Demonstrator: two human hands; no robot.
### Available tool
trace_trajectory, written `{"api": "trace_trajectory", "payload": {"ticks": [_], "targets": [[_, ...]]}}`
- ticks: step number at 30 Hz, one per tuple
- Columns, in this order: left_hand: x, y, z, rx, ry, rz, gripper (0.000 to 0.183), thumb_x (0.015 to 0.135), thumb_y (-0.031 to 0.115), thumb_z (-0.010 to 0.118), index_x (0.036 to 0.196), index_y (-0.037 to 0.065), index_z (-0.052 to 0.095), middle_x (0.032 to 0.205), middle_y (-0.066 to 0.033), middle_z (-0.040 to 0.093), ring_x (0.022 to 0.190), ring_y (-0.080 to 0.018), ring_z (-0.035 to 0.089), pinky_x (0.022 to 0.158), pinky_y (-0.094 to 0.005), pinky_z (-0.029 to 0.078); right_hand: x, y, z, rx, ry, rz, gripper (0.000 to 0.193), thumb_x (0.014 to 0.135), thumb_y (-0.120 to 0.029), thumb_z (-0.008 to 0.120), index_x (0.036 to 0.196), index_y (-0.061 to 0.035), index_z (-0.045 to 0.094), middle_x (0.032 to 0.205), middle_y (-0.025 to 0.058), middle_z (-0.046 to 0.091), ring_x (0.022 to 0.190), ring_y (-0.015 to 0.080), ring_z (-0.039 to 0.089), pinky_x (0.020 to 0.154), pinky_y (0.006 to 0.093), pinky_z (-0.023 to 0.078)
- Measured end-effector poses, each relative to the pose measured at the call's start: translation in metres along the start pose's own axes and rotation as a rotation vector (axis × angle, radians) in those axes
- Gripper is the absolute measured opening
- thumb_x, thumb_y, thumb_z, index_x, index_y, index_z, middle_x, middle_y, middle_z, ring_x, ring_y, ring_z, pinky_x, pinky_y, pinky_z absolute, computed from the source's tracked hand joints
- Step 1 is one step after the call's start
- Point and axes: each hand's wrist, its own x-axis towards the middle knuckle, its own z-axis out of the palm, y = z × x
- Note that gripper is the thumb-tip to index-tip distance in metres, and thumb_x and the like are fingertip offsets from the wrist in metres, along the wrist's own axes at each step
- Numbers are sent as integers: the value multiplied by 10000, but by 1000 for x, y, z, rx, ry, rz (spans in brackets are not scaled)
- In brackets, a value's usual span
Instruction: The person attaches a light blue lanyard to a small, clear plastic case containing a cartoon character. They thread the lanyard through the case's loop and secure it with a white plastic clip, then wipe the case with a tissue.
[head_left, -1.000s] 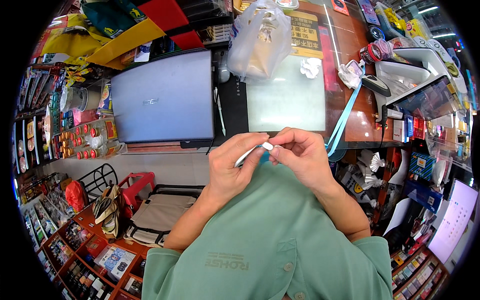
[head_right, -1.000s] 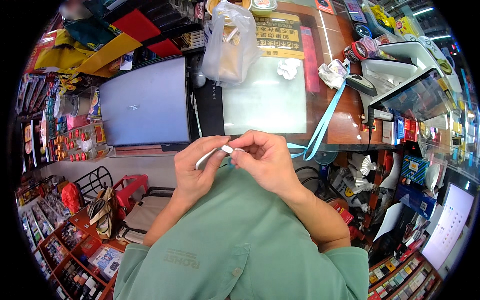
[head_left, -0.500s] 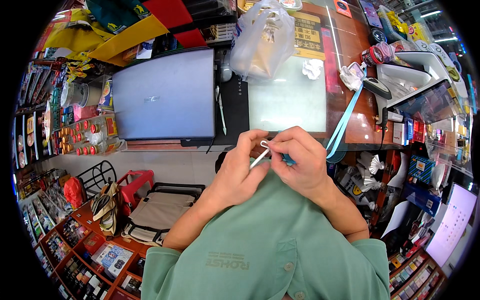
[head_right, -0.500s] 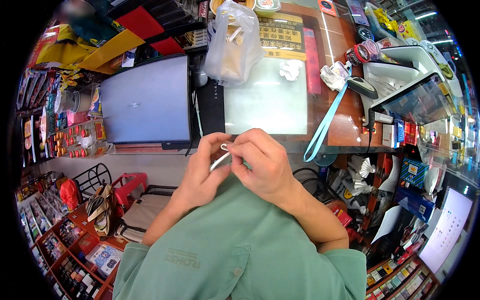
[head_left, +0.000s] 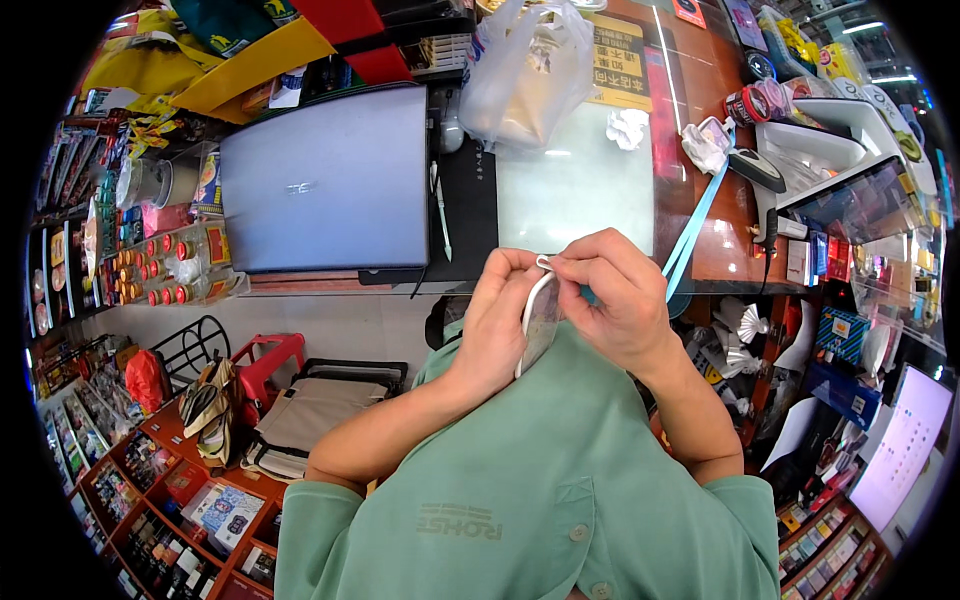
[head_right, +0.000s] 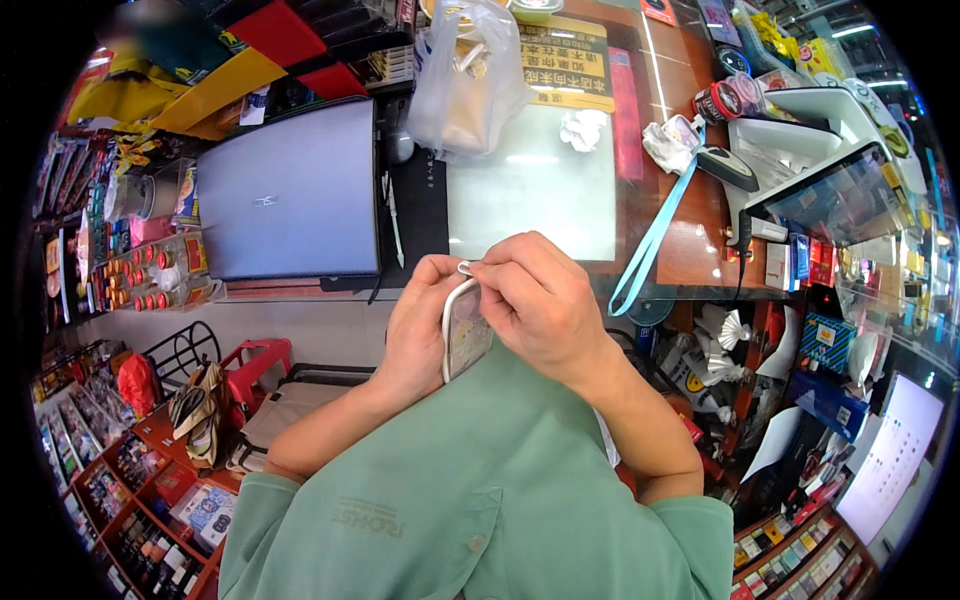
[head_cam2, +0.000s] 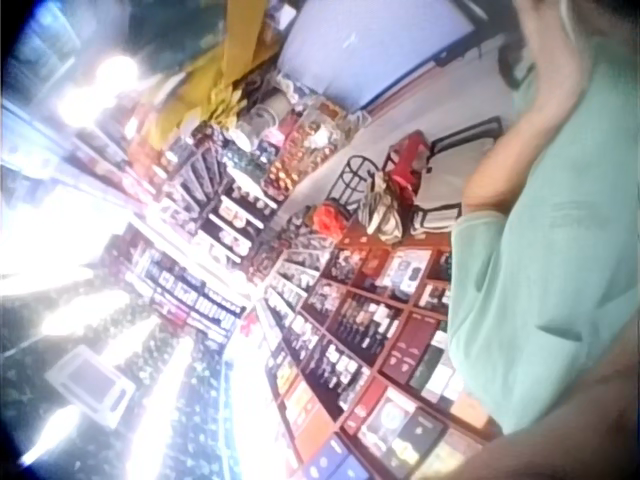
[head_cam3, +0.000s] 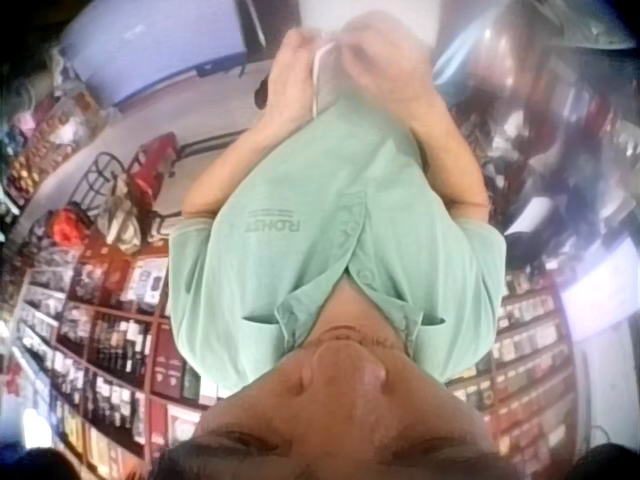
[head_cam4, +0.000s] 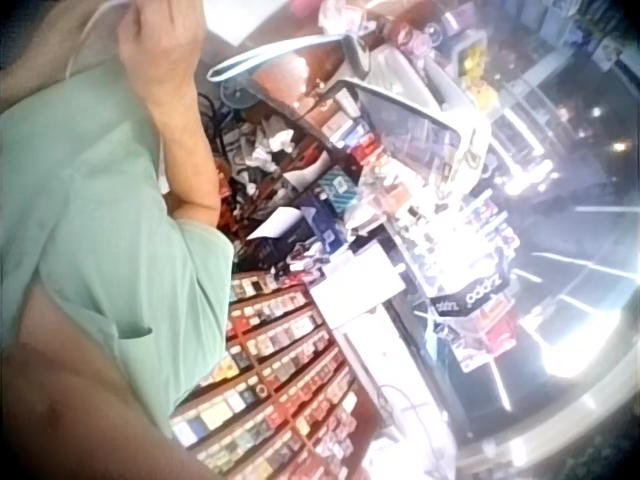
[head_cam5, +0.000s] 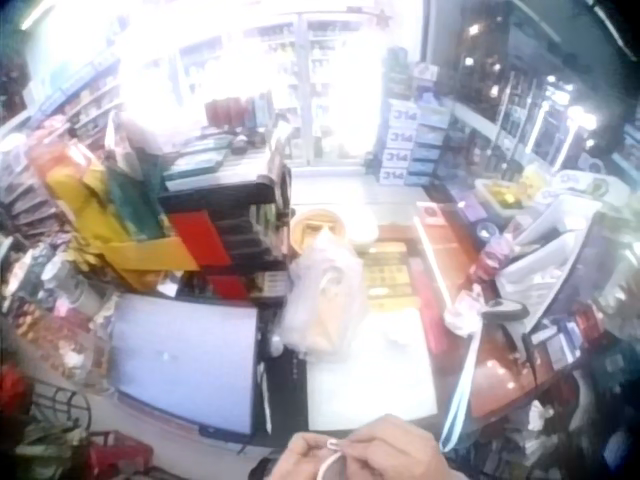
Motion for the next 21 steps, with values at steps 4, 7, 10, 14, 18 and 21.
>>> {"api": "trace_trajectory", "payload": {"ticks": [4, 7, 10, 14, 18, 21], "targets": [[1, -3, -10, -22, -10, 1, 131, 1044, 130, 488, 1116, 36, 544, 982, -29, 614, 858, -61, 585, 748, -232, 490, -1, -4, -1, -10, -13, -10, 273, 652, 102, 734, 898, 7, 662, 852, 85, 622, 743, 246, 619, 612, 334, 521], [0, 0, -10, 132, 6, 133, 141, 1034, 139, 549, 1072, 7, 585, 878, -9, 654, 781, -20, 558, 684, -193, 444, -2, -4, 0, -26, 3, -15, 284, 646, 91, 739, 909, 7, 671, 854, 81, 623, 751, 242, 620, 613, 330, 522], [-1, 8, -6, 203, 24, 161, 152, 1028, 146, 571, 1064, 0, 597, 825, -6, 676, 733, -17, 562, 653, -187, 439, -1, -6, 1, -33, 17, -44, 305, 636, 90, 740, 923, 5, 679, 857, 76, 627, 753, 240, 621, 615, 329, 525], [0, 9, -11, 222, 24, 127, 143, 1017, 125, 582, 1042, -13, 609, 806, -19, 684, 712, -18, 572, 630, -188, 442, -1, -7, 1, -46, 15, -61, 325, 629, 93, 740, 936, 2, 685, 872, 77, 637, 757, 241, 624, 616, 327, 527], [0, 17, -4, 162, 58, 72, 133, 1005, 109, 584, 1025, -21, 607, 785, -17, 675, 692, -14, 563, 602, -191, 428, -3, -8, 3, -69, 24, -73, 328, 629, 95, 746, 937, 4, 685, 880, 84, 653, 750, 243, 633, 616, 324, 532], [1, 16, -5, 196, 80, 83, 118, 1000, 102, 576, 1001, -15, 587, 752, -7, 655, 661, -11, 538, 579, -197, 410, -6, -10, 8, -40, 81, -30, 321, 640, 105, 743, 939, 7, 683, 887, 93, 677, 741, 250, 656, 617, 320, 542]]}}
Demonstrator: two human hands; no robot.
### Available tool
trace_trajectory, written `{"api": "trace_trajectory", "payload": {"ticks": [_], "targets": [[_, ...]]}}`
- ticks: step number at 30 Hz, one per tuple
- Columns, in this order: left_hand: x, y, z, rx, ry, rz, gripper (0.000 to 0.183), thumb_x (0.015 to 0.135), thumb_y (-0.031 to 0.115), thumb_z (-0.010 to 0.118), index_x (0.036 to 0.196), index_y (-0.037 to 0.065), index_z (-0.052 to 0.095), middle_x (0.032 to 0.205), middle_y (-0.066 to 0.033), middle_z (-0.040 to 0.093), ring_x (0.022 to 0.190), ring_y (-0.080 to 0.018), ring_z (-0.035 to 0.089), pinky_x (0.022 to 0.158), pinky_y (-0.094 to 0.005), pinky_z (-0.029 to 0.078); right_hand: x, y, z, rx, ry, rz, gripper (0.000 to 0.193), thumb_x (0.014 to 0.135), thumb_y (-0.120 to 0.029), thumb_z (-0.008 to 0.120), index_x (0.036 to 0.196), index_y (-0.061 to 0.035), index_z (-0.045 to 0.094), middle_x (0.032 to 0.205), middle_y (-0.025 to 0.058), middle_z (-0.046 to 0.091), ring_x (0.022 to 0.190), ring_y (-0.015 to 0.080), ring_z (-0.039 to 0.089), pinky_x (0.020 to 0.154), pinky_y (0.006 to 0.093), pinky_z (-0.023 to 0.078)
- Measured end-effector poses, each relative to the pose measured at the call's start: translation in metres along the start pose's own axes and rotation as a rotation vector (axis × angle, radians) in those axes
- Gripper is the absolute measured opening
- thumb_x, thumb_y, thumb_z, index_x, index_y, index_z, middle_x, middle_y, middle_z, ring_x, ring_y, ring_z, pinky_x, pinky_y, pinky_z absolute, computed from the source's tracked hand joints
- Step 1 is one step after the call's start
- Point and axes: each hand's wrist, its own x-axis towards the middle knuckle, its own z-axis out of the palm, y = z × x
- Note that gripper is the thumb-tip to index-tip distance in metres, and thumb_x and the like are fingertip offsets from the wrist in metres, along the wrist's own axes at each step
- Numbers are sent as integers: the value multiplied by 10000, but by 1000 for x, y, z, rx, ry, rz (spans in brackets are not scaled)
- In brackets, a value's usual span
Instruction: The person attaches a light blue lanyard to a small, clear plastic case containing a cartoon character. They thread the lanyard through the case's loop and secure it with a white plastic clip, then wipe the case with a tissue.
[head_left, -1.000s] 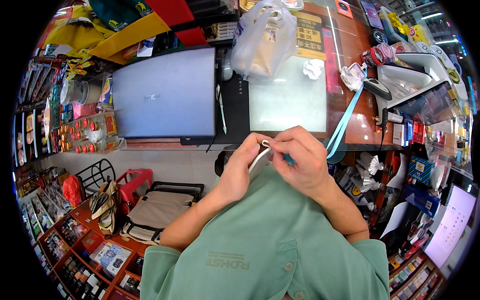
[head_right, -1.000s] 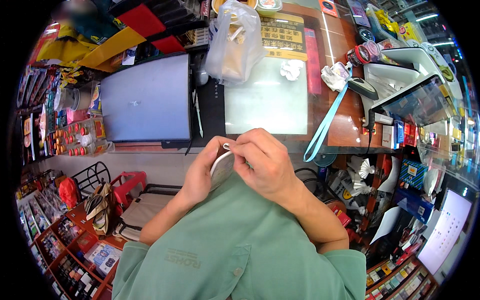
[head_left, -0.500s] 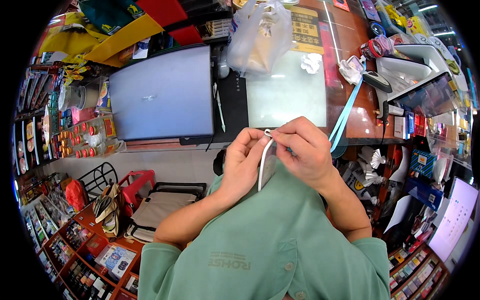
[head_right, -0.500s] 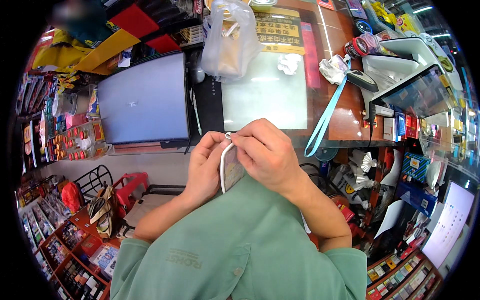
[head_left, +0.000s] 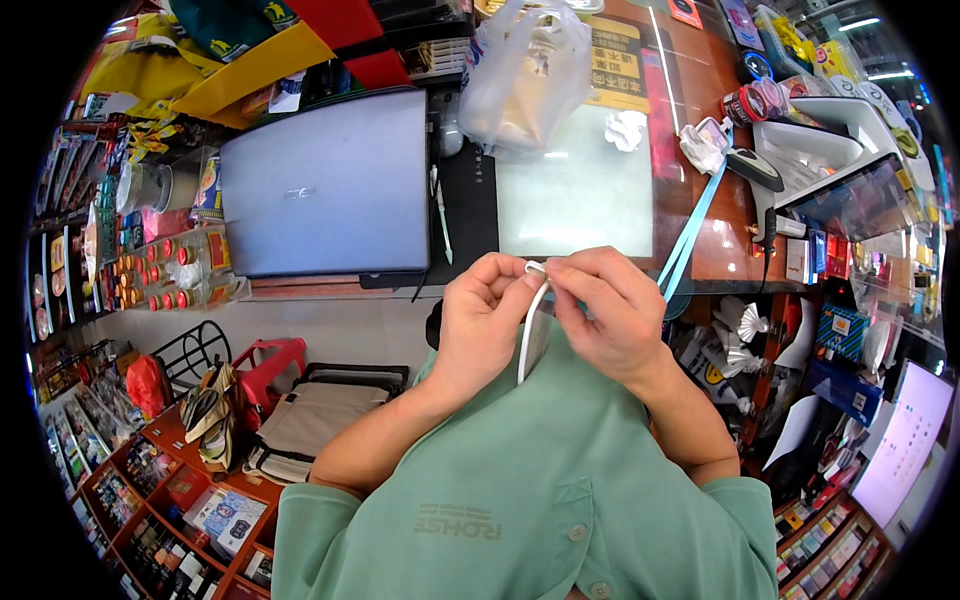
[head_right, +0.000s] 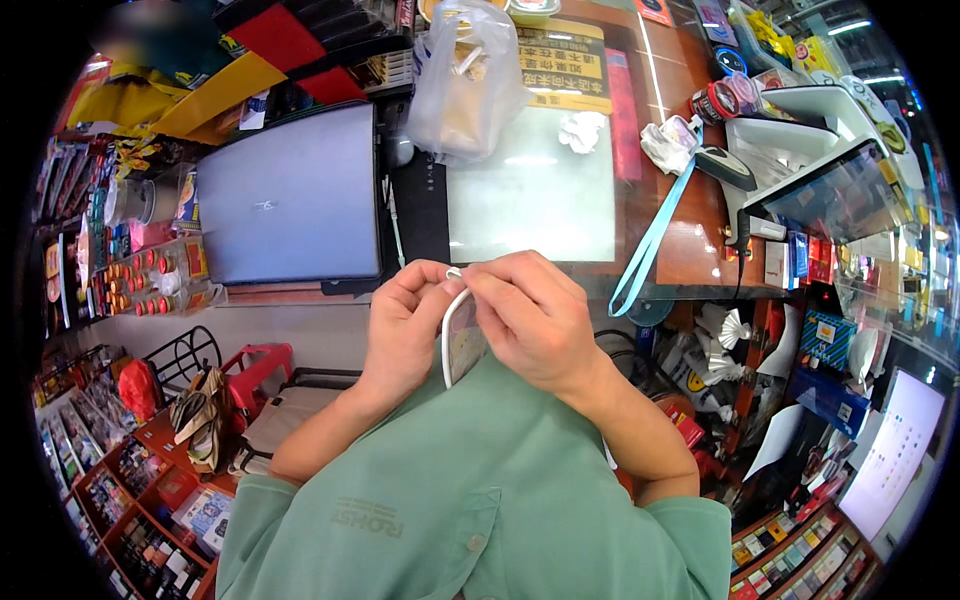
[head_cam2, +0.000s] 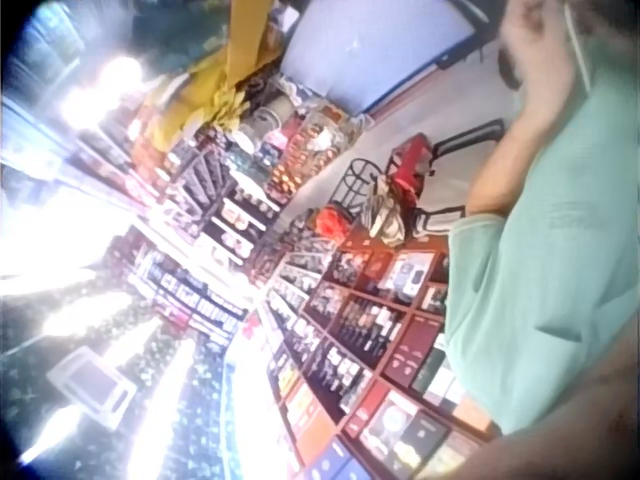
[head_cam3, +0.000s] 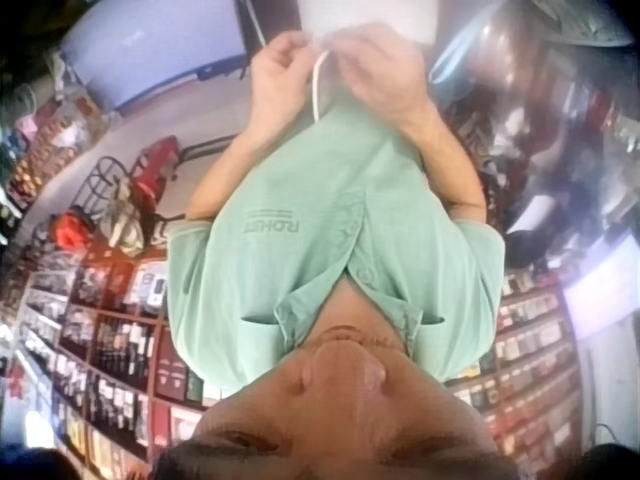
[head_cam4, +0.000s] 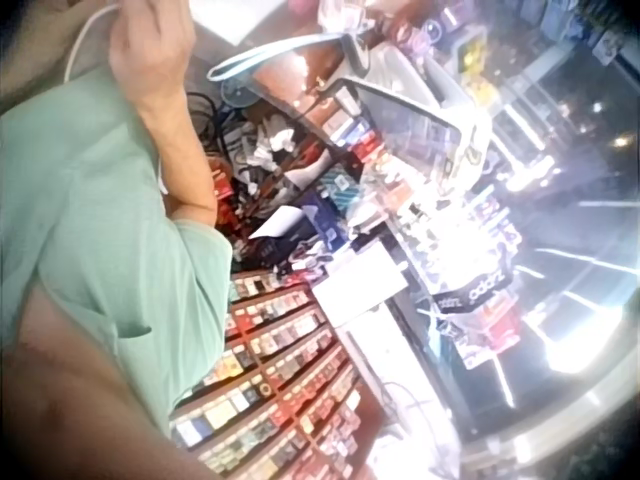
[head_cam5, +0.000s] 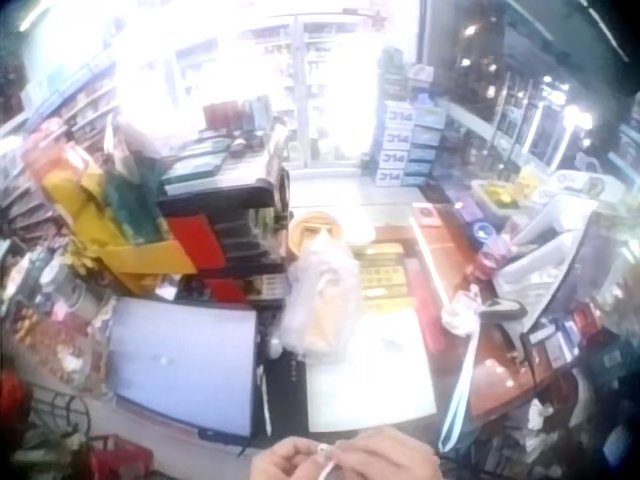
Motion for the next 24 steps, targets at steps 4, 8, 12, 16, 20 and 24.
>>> {"api": "trace_trajectory", "payload": {"ticks": [4, 8, 12, 16, 20, 24], "targets": [[-1, -1, 2, 19, 15, 61, 97, 1000, 96, 561, 970, 5, 546, 710, 12, 617, 622, -3, 486, 554, -199, 375, 0, -3, 0, 28, 40, 21, 288, 659, 118, 731, 923, 13, 685, 906, 109, 702, 749, 262, 687, 629, 312, 559], [-1, -5, -4, 132, -34, 104, 87, 1004, 94, 552, 981, 15, 525, 703, 31, 592, 615, 6, 447, 545, -193, 338, -2, -3, -2, 34, 43, -12, 264, 652, 118, 736, 892, 18, 689, 920, 115, 700, 765, 266, 694, 649, 314, 566], [1, 0, -12, 143, -156, 94, 54, 1010, 64, 531, 1018, 11, 531, 769, 14, 617, 673, 2, 498, 586, -187, 380, -3, -6, -8, 41, 33, -37, 264, 642, 121, 745, 882, 25, 691, 932, 119, 696, 777, 273, 692, 656, 322, 568], [1, 7, -10, 100, -212, 106, 44, 1008, 39, 523, 1034, 7, 537, 812, -1, 638, 715, -4, 540, 616, -186, 410, -4, -7, -9, 43, 45, -74, 271, 636, 133, 755, 880, 39, 688, 937, 132, 688, 789, 287, 687, 652, 334, 568], [2, 7, -12, 44, -252, 71, 47, 1002, 18, 518, 1040, -3, 539, 959, -75, 695, 841, -48, 616, 715, -206, 483, -11, -7, -6, 16, 79, -138, 267, 637, 139, 762, 876, 48, 683, 928, 149, 675, 797, 303, 683, 643, 350, 571], [3, 6, -9, -32, -272, 81, 67, 999, 10, 529, 1057, -20, 545, 1118, -136, 697, 979, -97, 652, 835, -241, 535, -19, -4, -2, -11, 120, -172, 267, 637, 137, 759, 876, 44, 684, 929, 147, 667, 802, 309, 682, 646, 358, 578]]}}
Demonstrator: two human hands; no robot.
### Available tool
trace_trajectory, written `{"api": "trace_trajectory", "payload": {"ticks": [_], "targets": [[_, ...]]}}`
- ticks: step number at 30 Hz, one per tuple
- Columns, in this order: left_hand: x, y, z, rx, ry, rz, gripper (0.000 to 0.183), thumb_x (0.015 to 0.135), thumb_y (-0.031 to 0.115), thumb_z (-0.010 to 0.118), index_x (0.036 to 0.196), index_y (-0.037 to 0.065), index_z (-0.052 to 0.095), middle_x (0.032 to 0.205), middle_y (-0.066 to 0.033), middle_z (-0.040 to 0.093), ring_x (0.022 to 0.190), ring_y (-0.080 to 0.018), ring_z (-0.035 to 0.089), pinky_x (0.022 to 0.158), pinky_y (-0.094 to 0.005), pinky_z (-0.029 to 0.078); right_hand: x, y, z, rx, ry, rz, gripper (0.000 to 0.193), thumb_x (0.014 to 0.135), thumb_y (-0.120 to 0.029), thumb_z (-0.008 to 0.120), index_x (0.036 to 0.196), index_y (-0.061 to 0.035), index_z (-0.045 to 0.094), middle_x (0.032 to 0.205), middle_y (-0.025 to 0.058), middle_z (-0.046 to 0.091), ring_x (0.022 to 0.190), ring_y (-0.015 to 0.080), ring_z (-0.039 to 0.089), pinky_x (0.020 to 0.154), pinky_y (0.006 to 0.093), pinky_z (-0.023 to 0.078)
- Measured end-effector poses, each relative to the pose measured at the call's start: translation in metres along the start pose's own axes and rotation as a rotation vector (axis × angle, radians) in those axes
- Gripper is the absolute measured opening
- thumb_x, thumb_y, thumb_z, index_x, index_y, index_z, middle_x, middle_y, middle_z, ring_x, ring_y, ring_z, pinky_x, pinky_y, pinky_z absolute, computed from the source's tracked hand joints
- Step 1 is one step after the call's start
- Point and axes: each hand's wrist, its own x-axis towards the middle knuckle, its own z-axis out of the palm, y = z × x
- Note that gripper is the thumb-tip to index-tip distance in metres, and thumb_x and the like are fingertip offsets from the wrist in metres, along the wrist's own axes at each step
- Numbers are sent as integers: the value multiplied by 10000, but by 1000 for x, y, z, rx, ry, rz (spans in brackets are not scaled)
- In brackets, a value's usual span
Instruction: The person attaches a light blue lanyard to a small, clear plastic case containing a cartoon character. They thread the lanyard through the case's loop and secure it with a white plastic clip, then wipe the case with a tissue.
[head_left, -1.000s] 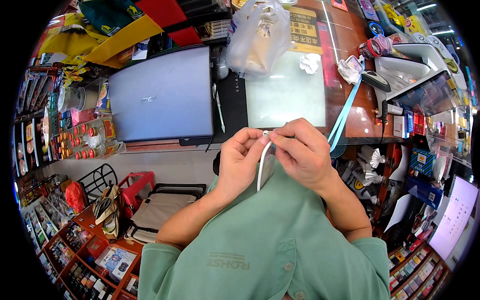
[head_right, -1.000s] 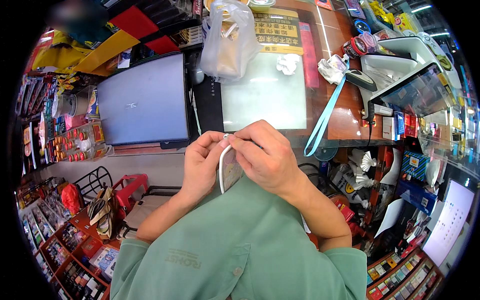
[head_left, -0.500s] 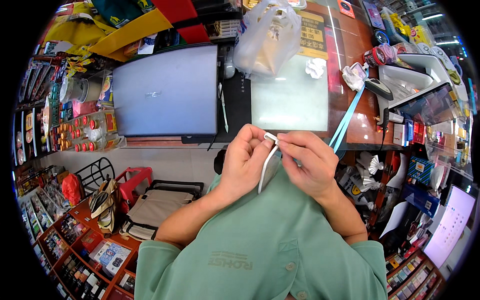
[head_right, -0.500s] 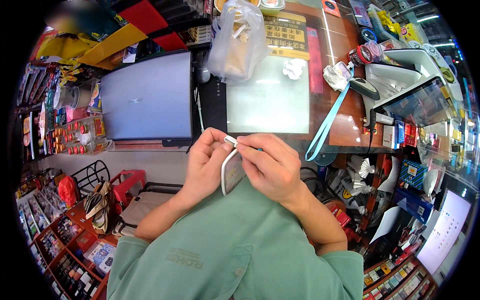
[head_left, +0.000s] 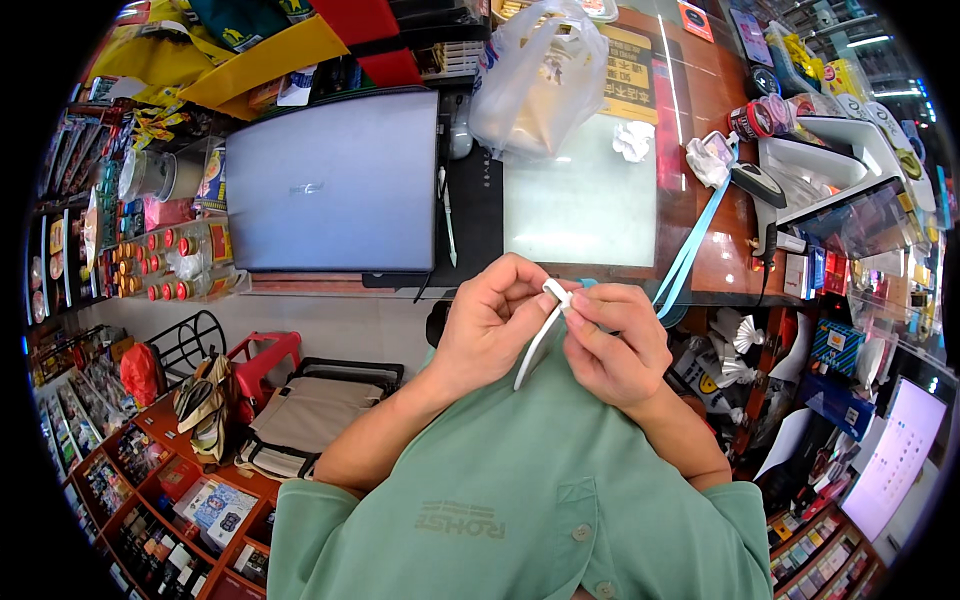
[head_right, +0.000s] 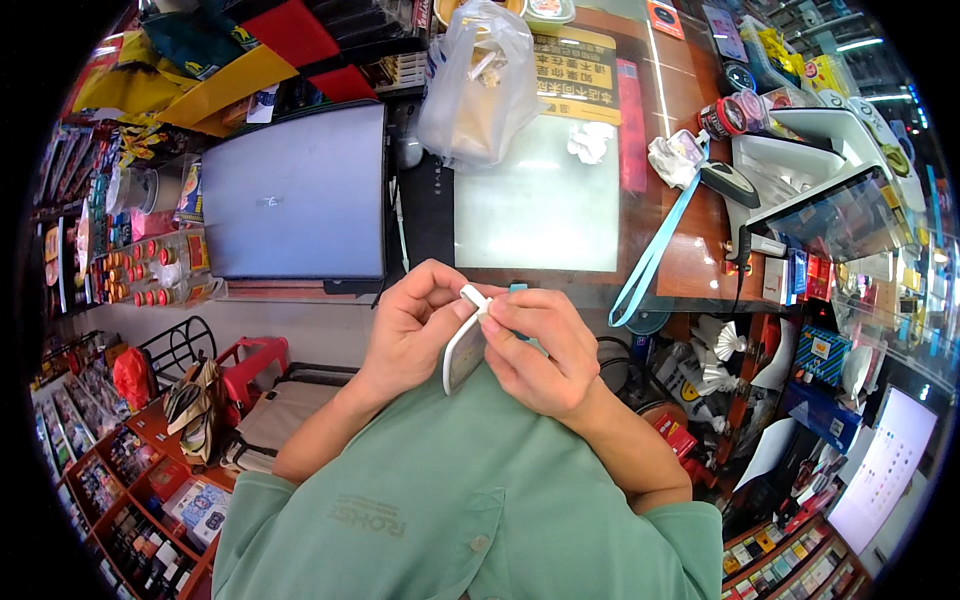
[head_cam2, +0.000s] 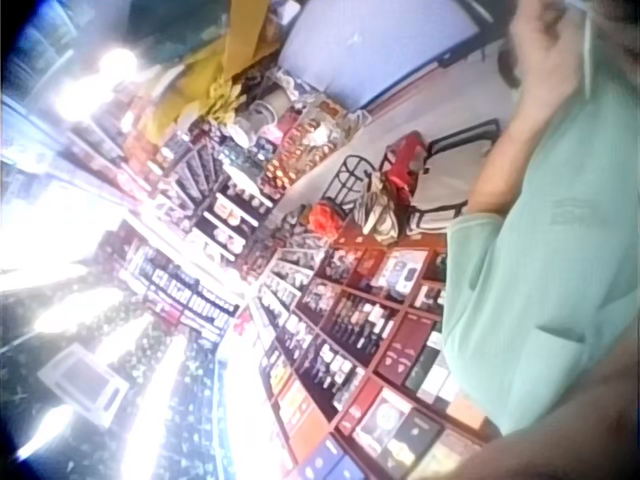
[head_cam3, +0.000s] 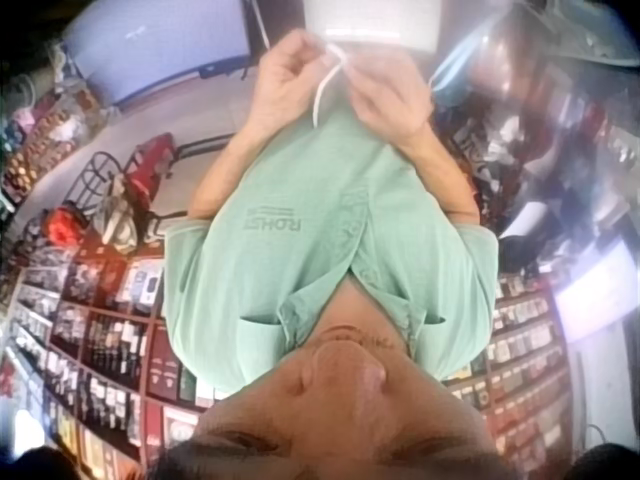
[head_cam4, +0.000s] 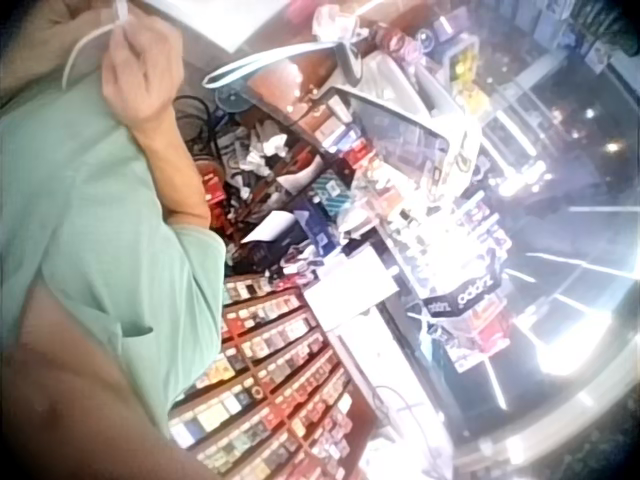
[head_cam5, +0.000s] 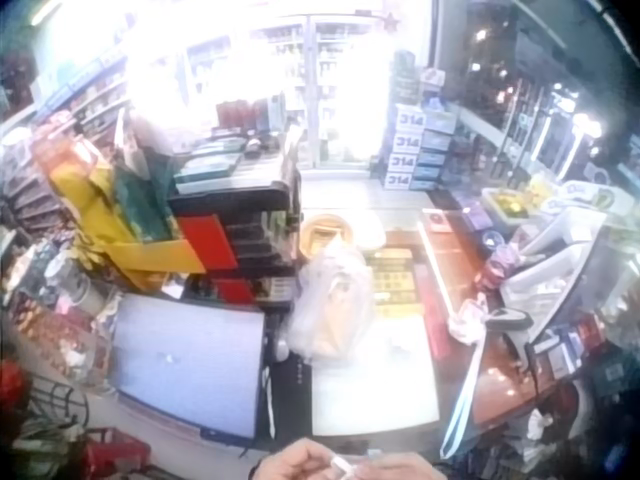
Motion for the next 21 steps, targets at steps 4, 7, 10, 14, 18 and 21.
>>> {"api": "trace_trajectory", "payload": {"ticks": [4, 7, 10, 14, 18, 21], "targets": [[1, 1, 1, 21, -28, 40, 95, 992, -7, 507, 1073, -23, 555, 1175, -186, 684, 1027, -142, 662, 890, -287, 544, -1, 0, 2, -1, 42, -12, 272, 641, 130, 755, 887, 35, 689, 943, 142, 667, 811, 299, 682, 654, 352, 586], [-1, 3, -1, 44, -41, 16, 114, 984, -14, 510, 1084, -23, 564, 1166, -180, 683, 1037, -152, 662, 891, -298, 544, -5, -1, 0, -19, 14, -35, 274, 647, 123, 761, 897, 35, 690, 947, 146, 668, 782, 284, 685, 645, 339, 593], [1, 1, -4, 68, -54, 78, 114, 978, -1, 565, 1088, -25, 576, 1110, -121, 686, 1015, -137, 661, 877, -278, 540, -8, -4, 3, 0, 29, -19, 280, 647, 112, 770, 904, 35, 688, 948, 150, 669, 747, 272, 690, 635, 332, 600], [-2, -4, -8, 71, -37, 113, 113, 975, -4, 567, 1085, -25, 582, 1096, -114, 679, 1041, -155, 655, 883, -291, 539, -9, -1, 5, 32, 26, -34, 278, 647, 103, 775, 903, 35, 691, 950, 151, 671, 725, 267, 696, 642, 340, 611], [-7, -7, -10, 31, -25, 116, 122, 975, -10, 561, 1096, -28, 568, 1100, -114, 674, 1072, -165, 646, 895, -297, 539, -8, -1, 6, 52, 7, -72, 268, 683, 104, 757, 929, 36, 676, 969, 168, 671, 722, 276, 699, 627, 339, 605], [-9, -9, -13, 12, -48, 141, 131, 977, -24, 531, 1106, -26, 549, 1111, -118, 661, 1087, -174, 647, 904, -302, 539, -5, -2, 6, 59, -11, -107, 271, 692, 100, 753, 941, 35, 668, 970, 173, 672, 721, 280, 702, 620, 339, 605]]}}
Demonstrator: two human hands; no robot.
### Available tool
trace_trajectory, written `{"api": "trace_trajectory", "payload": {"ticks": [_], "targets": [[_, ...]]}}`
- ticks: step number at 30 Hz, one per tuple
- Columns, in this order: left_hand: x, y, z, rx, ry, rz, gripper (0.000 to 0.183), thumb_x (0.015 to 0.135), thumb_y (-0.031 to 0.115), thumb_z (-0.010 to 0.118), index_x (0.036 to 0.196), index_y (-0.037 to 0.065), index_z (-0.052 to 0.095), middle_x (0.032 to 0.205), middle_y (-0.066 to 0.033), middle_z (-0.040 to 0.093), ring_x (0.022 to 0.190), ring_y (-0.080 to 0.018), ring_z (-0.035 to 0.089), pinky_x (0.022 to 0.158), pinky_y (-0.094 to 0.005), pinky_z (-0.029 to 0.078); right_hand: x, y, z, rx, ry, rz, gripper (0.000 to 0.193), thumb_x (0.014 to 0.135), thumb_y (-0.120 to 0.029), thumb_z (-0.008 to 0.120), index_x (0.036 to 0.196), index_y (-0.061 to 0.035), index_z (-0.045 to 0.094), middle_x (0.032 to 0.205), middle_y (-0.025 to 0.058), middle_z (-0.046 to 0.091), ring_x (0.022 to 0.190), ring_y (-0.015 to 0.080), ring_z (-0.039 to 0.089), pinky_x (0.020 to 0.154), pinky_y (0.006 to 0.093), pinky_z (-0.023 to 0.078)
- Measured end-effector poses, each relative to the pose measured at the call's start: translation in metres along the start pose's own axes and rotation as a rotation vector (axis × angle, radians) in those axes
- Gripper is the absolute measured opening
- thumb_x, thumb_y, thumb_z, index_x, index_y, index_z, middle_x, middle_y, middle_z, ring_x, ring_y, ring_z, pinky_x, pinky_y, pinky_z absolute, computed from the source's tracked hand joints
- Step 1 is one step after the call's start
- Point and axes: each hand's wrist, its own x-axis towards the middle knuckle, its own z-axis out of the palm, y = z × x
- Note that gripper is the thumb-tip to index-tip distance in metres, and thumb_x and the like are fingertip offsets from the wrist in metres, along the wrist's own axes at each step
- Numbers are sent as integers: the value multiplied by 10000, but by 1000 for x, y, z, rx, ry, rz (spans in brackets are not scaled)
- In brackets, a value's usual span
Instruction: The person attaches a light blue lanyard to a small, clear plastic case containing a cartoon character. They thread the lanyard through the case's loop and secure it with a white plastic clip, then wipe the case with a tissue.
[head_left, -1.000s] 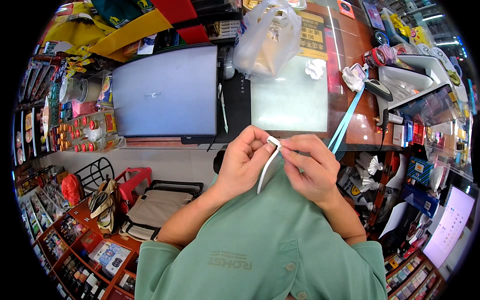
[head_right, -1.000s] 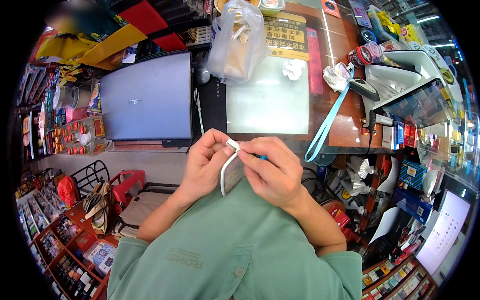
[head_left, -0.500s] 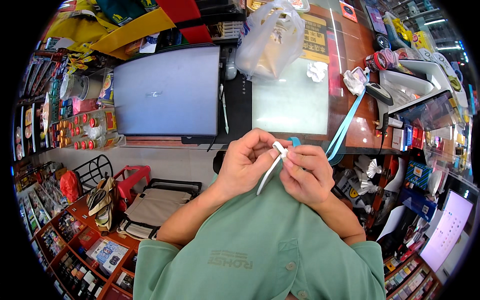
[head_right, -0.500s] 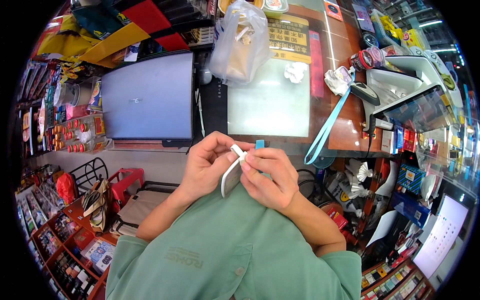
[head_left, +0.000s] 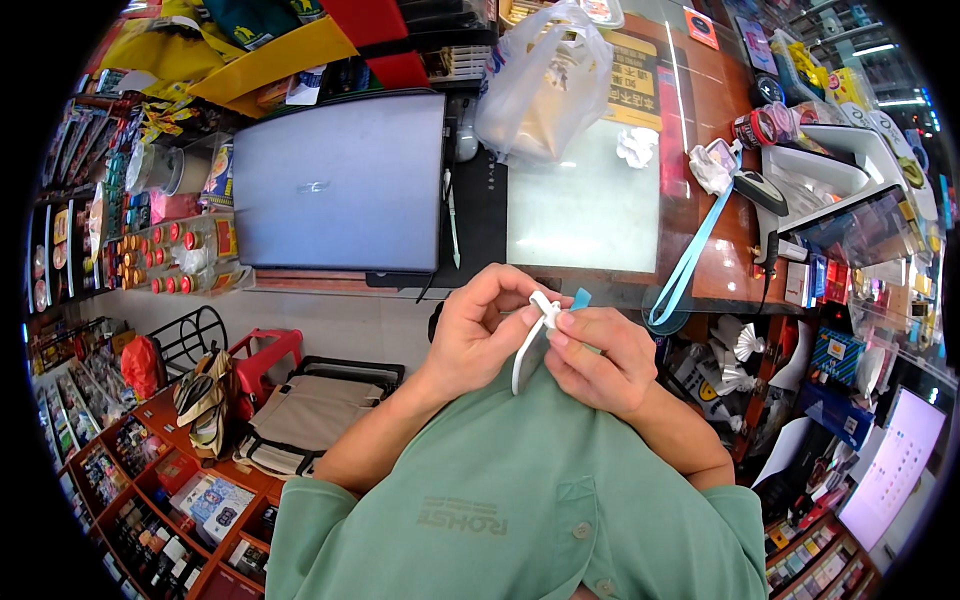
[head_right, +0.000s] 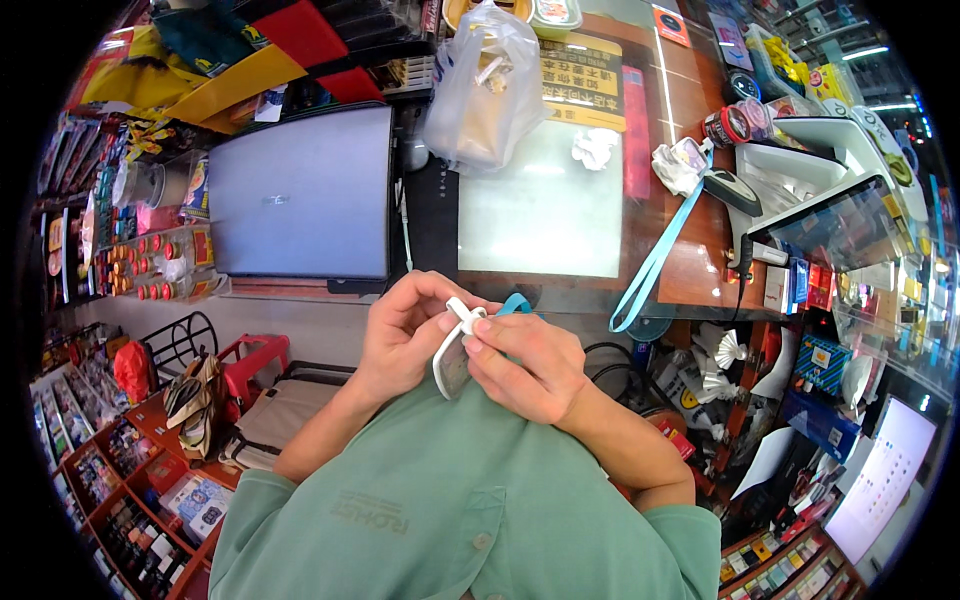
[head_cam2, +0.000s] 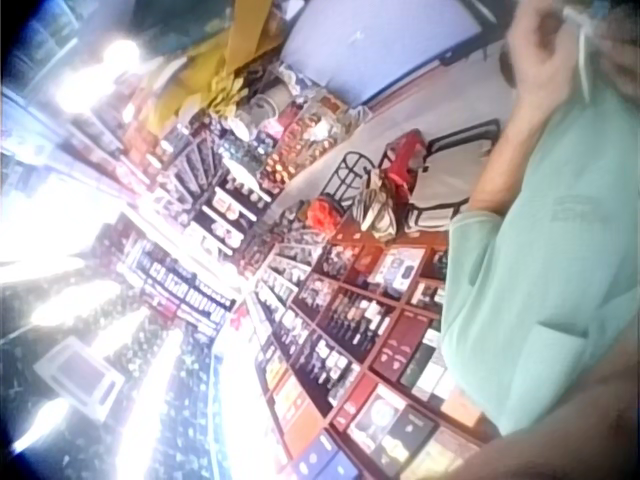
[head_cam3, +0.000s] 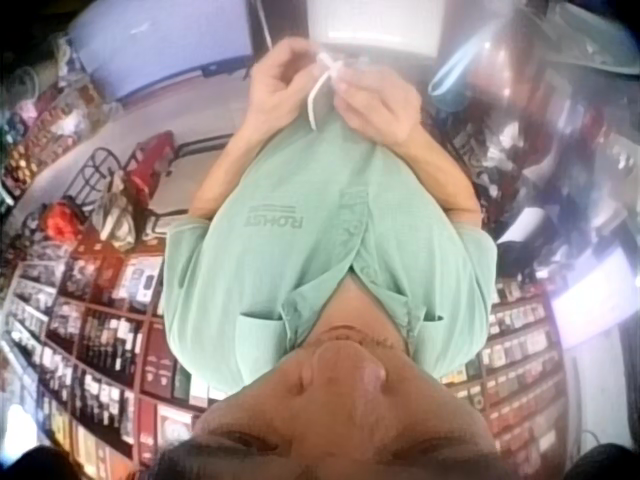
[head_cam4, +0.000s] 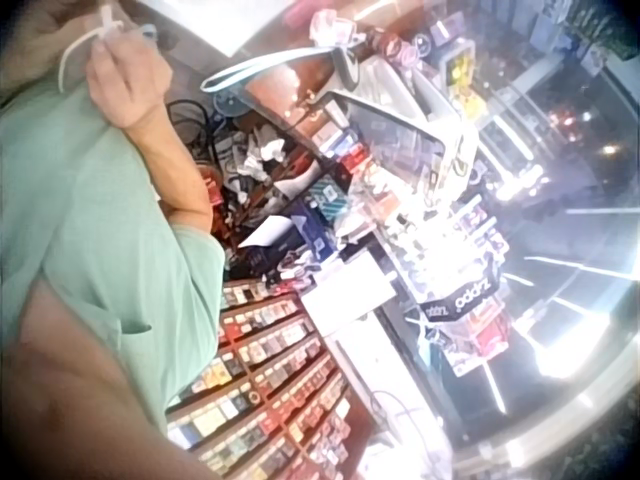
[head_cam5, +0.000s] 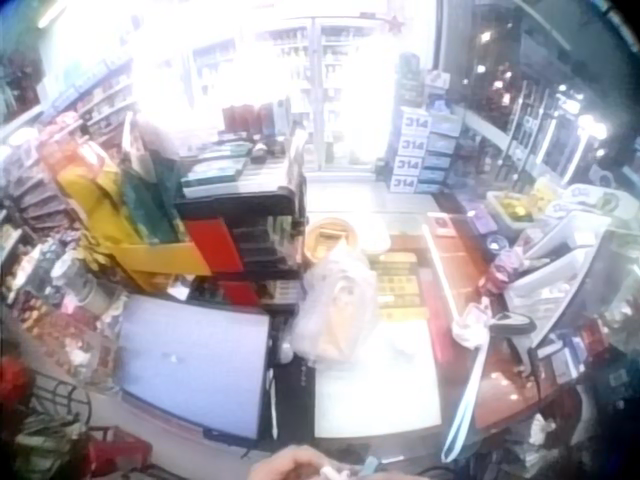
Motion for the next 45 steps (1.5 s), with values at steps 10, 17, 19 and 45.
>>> {"api": "trace_trajectory", "payload": {"ticks": [10, 17, 19, 45], "targets": [[-3, -5, -9, 23, -76, 124, 154, 936, -55, 476, 1077, -31, 534, 1144, -139, 587, 1110, -231, 650, 933, -333, 520, 1, 3, 4, 19, -29, -83, 312, 653, 90, 771, 941, 20, 673, 969, 160, 676, 719, 273, 706, 605, 337, 608], [-6, -6, -10, 67, -61, 155, 131, 917, -50, 499, 1037, -28, 547, 1131, -141, 576, 1100, -240, 654, 928, -339, 526, 1, 4, 6, 39, -16, -137, 244, 637, 50, 770, 872, 40, 706, 909, 159, 683, 693, 256, 702, 584, 305, 595], [-6, -5, -13, 79, -84, 149, 146, 906, -65, 496, 1038, -27, 545, 1148, -147, 567, 1113, -250, 649, 931, -347, 532, 1, 5, 4, 63, -48, -149, 243, 650, 50, 765, 885, 48, 704, 905, 160, 680, 688, 255, 699, 583, 307, 593], [3, 13, 22, 413, 8, -69, 335, 944, 19, 485, 1276, 0, 441, 1090, -101, 622, 974, -150, 586, 866, -298, 475, 22, 27, -10, -19, -120, -171, 276, 670, 69, 761, 930, 55, 673, 904, 164, 680, 678, 266, 684, 563, 321, 575]]}}
